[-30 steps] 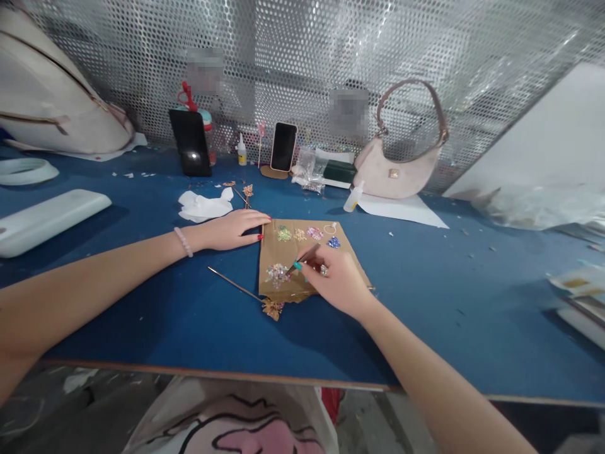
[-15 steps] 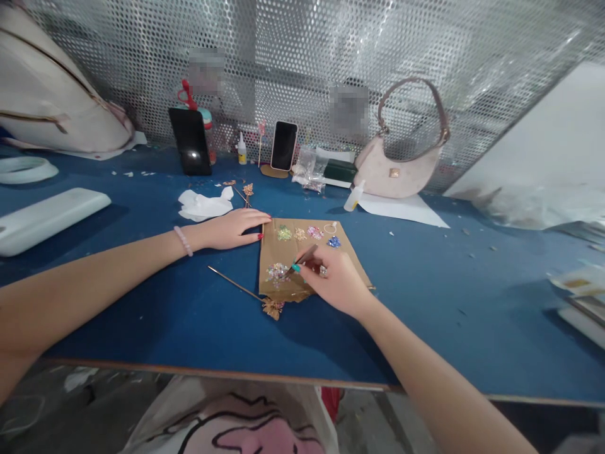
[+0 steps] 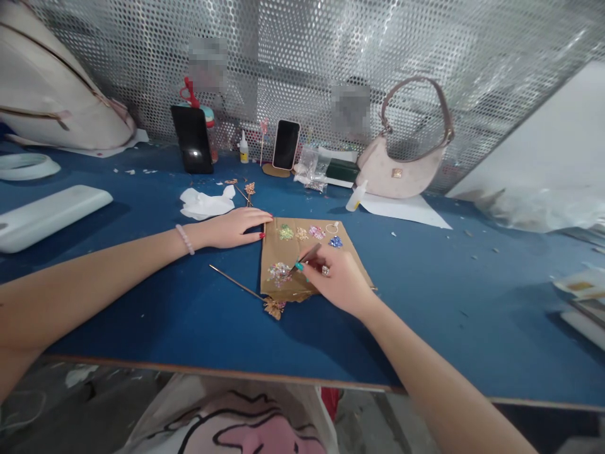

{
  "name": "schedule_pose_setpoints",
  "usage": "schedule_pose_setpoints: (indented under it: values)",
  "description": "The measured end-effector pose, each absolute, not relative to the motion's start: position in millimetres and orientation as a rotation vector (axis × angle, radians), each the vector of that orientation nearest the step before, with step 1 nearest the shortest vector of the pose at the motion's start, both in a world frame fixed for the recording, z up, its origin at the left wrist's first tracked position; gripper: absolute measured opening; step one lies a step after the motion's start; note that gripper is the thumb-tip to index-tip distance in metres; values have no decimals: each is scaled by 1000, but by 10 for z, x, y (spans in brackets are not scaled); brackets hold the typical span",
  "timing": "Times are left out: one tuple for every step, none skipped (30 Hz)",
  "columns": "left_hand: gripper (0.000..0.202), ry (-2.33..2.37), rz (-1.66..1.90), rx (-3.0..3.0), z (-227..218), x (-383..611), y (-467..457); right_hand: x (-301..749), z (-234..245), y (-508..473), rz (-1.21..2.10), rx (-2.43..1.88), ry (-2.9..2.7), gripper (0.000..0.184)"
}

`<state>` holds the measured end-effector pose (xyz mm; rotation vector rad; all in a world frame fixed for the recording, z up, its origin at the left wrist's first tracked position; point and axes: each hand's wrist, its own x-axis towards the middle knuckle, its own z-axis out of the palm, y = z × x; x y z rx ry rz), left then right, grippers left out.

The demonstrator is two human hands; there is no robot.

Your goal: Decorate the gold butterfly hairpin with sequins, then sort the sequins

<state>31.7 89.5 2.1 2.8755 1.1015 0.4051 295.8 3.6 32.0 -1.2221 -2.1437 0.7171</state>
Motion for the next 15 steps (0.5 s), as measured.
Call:
schedule_pose_setpoints:
  values:
    - [47,1100,407,2876,18,316,894,2963,320,37,721,-1224,-2145,8]
    - [47,1100,407,2877,16,314,894,2968,320,38,722,-1226,-2146,9]
    - [47,1101,407,2878,13,312,895,2974,320,40,720,-1226,-2145,9]
    - [47,1101,406,2879,12,310,896,2980,320,44,720,-1224,-2145,8]
    - [47,1102,405,2880,11,309,897,2985,319,49,722,-1221,-2147,8]
    - [47,1102,405,2881,11,308,899,2989,318,54,727,-1216,-2149,8]
    - [48,1102,405,2883,12,308,901,2992,317,59,734,-1213,-2152,8]
    - [48,1101,407,2886,14,308,902,2994,316,63,743,-1213,-2154,8]
    - [48,1100,408,2889,16,309,903,2995,316,65,751,-1218,-2155,8]
    - [48,1101,405,2889,18,309,903,2995,316,67,755,-1224,-2153,8]
    - [48,1103,400,2886,21,310,901,2995,317,66,756,-1230,-2151,8]
    - [48,1105,395,2882,23,311,899,2994,318,65,753,-1233,-2149,8]
    - [49,1108,390,2877,24,312,896,2993,319,63,749,-1232,-2149,8]
    - [49,1110,385,2871,24,312,893,2992,319,61,745,-1229,-2151,8]
    - [49,1110,381,2867,23,312,890,2990,319,59,741,-1225,-2150,8]
